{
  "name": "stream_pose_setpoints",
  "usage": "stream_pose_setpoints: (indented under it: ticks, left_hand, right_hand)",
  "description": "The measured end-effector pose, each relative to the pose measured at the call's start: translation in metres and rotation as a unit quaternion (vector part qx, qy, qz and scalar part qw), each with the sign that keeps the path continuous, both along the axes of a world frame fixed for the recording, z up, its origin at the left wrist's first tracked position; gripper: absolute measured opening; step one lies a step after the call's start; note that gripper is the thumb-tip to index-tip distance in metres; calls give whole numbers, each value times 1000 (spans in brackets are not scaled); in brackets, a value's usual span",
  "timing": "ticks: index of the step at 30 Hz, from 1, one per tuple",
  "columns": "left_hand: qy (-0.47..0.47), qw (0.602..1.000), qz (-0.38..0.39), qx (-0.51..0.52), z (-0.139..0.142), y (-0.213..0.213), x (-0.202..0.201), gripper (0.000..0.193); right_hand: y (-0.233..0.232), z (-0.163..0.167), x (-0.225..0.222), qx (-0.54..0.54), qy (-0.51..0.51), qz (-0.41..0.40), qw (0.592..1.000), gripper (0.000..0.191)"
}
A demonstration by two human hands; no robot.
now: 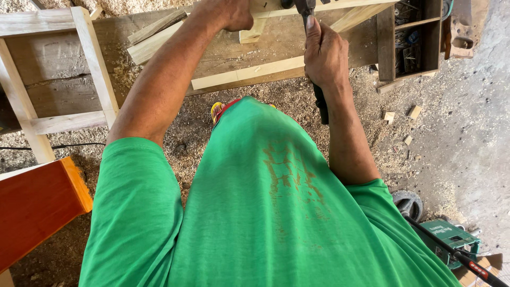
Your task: The person hammers nails into a light wooden frame laid on a workbench, holding the frame steady with one hand while driving nails with a hammer. They reposition the frame, reach into a compartment box of nails, and continue hammering along the joints.
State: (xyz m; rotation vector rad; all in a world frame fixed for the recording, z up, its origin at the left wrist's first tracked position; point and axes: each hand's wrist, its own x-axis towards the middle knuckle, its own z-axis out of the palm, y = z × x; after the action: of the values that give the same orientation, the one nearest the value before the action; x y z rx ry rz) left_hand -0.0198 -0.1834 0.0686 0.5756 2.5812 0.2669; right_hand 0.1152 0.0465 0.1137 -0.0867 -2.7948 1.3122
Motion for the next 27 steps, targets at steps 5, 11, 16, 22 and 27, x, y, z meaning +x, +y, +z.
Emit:
stream_pose_setpoints:
  ticks: [5,11,16,22,27]
  left_hand:
    - [27,999,-21,-8,-8,-1,-3,31]
    - [31,999,-12,-10,-20,-4,-3,34]
    - [14,999,-27,-41,-29,-2,-4,30]
    - [38,997,-45,-42,-36,1,-8,27]
    - [49,994,-69,-63,-45,1,-12,26]
  right_hand:
    - [2,-8,-1,14,36,9,999,56]
    - [3,-16,1,12,20,16,1000,56]
    - [2,-16,2,7,10,15,1000,55]
    - [0,-12,3,1,21,10,1000,54]
    - [0,-10,4,4,29,12,999,54]
